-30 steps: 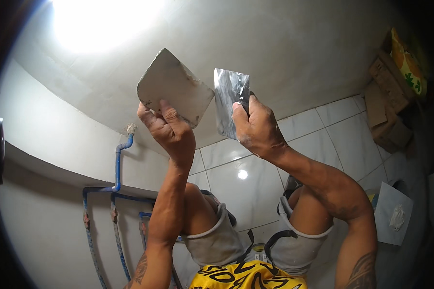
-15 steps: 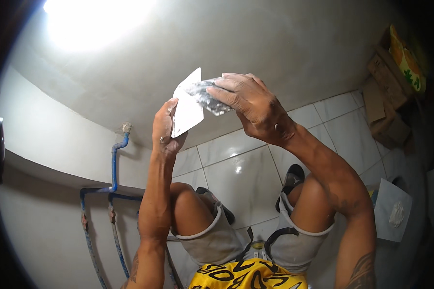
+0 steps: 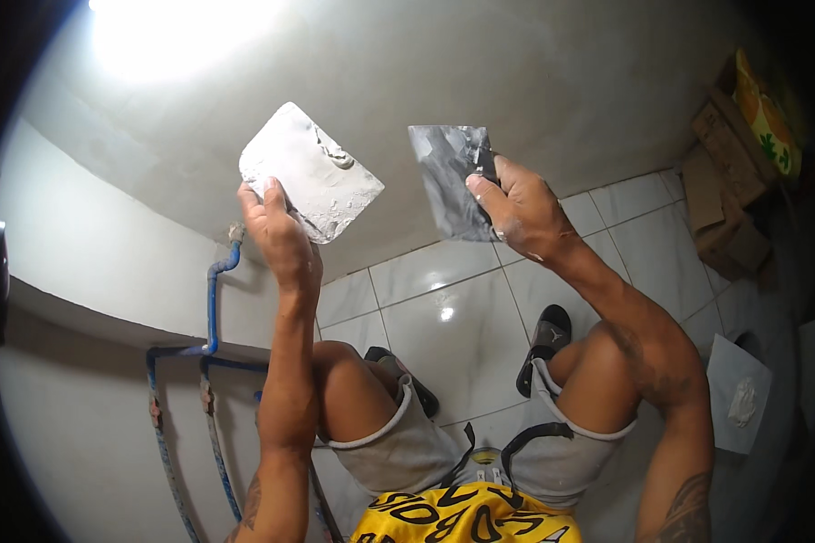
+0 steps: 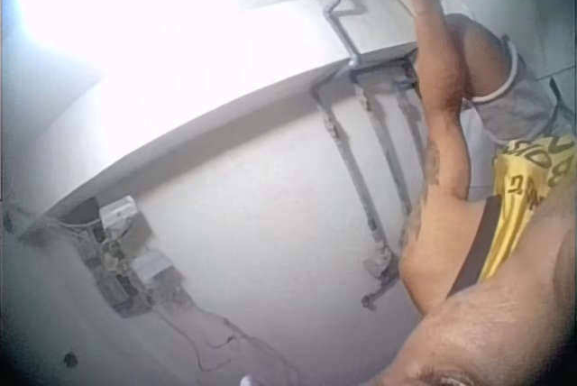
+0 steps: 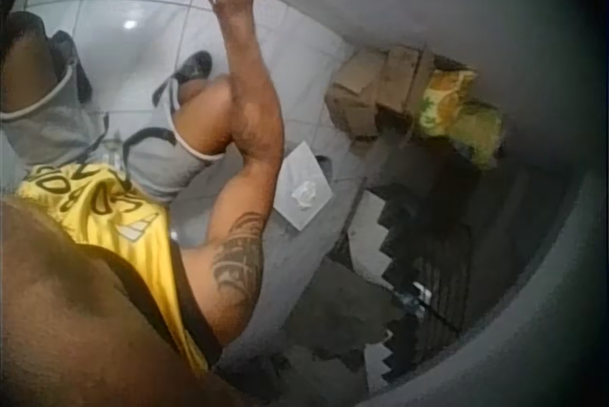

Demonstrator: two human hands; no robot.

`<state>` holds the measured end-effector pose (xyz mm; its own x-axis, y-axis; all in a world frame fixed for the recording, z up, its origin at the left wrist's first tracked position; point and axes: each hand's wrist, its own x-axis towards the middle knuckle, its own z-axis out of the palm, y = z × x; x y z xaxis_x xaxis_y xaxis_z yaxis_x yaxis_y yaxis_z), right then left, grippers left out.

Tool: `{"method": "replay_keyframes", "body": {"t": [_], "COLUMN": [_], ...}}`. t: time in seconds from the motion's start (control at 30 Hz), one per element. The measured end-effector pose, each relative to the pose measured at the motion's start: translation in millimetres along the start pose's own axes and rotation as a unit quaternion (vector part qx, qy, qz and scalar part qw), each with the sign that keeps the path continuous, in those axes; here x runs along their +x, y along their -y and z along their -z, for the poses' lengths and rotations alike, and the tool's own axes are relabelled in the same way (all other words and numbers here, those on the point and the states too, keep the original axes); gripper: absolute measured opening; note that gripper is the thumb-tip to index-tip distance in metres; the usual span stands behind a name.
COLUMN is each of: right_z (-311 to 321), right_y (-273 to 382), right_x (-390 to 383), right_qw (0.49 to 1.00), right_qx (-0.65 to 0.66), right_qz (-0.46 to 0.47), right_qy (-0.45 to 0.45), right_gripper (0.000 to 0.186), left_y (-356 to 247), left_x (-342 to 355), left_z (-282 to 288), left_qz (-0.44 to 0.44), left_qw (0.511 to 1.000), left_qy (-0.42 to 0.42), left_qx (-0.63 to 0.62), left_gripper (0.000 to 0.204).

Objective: The person prepares plaster on a board and applies it to a ceiling using a metal putty knife and a larger rectangular board for holding the material.

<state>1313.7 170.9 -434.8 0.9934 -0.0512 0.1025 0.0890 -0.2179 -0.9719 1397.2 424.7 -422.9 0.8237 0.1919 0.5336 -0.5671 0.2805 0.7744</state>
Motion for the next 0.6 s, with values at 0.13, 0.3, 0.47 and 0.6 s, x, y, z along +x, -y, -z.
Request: {"method": "replay_keyframes", "body": {"t": [0.13,0.3,0.47,0.6], "right_z": [-21,-45,-49,-44], "right_y": [-2,11,24,27], "right_x": [-2,-15,-19,-16], "right_qw": [0.987,0.956,0.885,0.867], "right_qx": [0.152,0.291,0.462,0.493], "right_qz": [0.046,0.028,-0.049,-0.071], "right_qy": [-0.001,-0.007,-0.021,-0.005], "right_gripper": [0.021,0.023,0.016,0.011], "left_y": [-15,-15,-9,-9], "left_x": [-19,-31,-28,-38], "left_z": [-18,-32,-36,-34], "left_qz": [-0.110,-0.171,-0.349,-0.342], "left_qw": [0.975,0.976,0.919,0.912], "left_qy": [0.002,0.018,0.046,0.048], "left_qx": [0.191,0.133,0.175,0.220], "left_gripper": [0.030,0.029,0.029,0.030]}}
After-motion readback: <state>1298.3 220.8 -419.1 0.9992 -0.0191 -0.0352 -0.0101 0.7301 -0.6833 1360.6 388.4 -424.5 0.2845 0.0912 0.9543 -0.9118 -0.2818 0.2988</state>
